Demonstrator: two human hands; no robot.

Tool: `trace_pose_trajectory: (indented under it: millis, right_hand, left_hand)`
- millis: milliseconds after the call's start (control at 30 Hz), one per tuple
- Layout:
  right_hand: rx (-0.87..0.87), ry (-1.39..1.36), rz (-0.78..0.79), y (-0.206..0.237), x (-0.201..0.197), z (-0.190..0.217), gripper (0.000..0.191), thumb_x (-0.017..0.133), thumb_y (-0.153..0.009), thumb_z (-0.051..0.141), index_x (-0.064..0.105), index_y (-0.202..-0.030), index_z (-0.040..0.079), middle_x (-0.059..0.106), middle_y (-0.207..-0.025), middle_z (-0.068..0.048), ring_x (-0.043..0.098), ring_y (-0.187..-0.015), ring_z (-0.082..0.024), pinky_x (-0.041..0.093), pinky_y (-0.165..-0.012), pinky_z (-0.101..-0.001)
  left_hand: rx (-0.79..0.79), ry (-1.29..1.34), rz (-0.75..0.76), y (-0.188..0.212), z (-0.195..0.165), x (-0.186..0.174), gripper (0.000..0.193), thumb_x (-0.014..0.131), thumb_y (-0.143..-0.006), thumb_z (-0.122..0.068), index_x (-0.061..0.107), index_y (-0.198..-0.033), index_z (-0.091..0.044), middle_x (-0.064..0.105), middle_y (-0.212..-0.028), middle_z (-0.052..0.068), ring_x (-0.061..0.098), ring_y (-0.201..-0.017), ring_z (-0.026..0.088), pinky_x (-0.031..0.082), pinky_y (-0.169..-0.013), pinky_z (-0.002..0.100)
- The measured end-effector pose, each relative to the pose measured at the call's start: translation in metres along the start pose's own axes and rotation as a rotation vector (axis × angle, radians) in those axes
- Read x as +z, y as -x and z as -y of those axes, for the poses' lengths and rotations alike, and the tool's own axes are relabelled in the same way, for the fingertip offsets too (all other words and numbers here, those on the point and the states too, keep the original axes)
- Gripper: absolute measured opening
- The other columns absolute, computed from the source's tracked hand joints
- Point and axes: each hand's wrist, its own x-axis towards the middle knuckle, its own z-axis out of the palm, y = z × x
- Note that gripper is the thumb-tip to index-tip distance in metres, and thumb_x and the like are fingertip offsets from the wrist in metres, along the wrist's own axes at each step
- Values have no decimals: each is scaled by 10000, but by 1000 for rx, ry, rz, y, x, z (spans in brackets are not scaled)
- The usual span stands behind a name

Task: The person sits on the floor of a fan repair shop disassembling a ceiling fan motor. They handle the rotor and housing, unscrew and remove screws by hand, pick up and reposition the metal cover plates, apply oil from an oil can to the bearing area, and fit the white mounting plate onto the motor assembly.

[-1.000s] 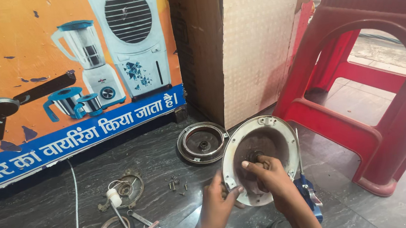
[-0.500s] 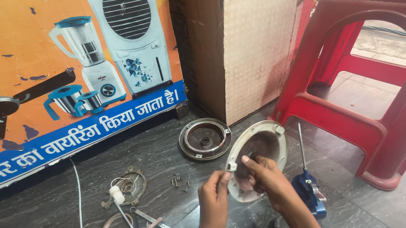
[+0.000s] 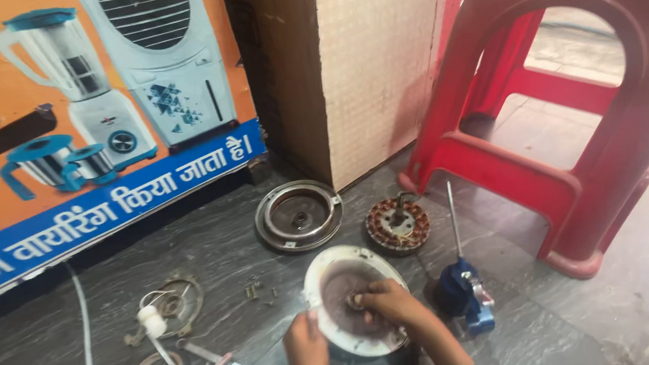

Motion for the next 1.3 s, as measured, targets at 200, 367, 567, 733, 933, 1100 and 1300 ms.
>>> trace_pose_trajectory:
  millis: [200,367,567,733,933,1100,1300]
  right_hand:
    - [-163,629,-274,-1,-20,-30,304,745,-813,257,795,-1104,181,768,-959,-118,738,-916,-306,574,-830,-409]
    - [-149,680,-364,19,-7,-7,350,725,-805,271,757,-1139,169,789,-1022,-114,742,-978,-321,575,-872,-427]
    - [-200,1076,-524,42,20,22,786,742,-830,449,473,-1502,143,590,-1329,-110,501,-1307,-361,404,-1045,-530]
    - [-41,925,-671,27,28,15,1130,815,-708,625,291,-1522,43,293,-1527,-281,177,-1479,-462,240,-1089,-689]
    - [24,795,-615,18,23,2,1353,813,-606,737,164,-1581,59,185,-1579,-290,106,-1506,-457,236,-1056,-754]
    - [31,783,-618,20,24,0,1406,838,-568,712,135,-1576,29,138,-1619,-256,93,-1509,-458,248,-1041,-760]
    - [109,782,-589,15,19,0,1438,871,-554,696,118,-1586,34,138,-1624,-264,125,-1524,-425,236,-1082,-734]
  left_hand:
    - [-159,28,-29,1,25,9,406,483,-1004,-324,720,-1039,3,744,-932,250,711,-894,425,528,-788,488]
    - [-155,101,-44,3,28,10,408,480,-998,-326,701,-1064,10,751,-947,240,725,-892,407,529,-798,480]
    - [-187,-43,47,14,37,10,386,450,-1015,-334,679,-1081,-31,731,-898,248,708,-866,434,509,-758,515]
    - [-58,-37,42,20,46,14,365,436,-1016,-320,653,-992,-28,716,-837,233,676,-828,453,483,-713,549]
    - [8,-14,49,27,43,13,337,409,-1026,-292,630,-964,-45,717,-772,211,688,-761,431,482,-687,538]
    - [12,-72,42,33,34,8,325,432,-1031,-272,629,-949,-27,688,-743,220,670,-739,443,465,-647,541]
    - [-37,-53,63,32,29,8,314,434,-1025,-264,632,-952,-31,682,-699,218,680,-697,432,467,-636,538]
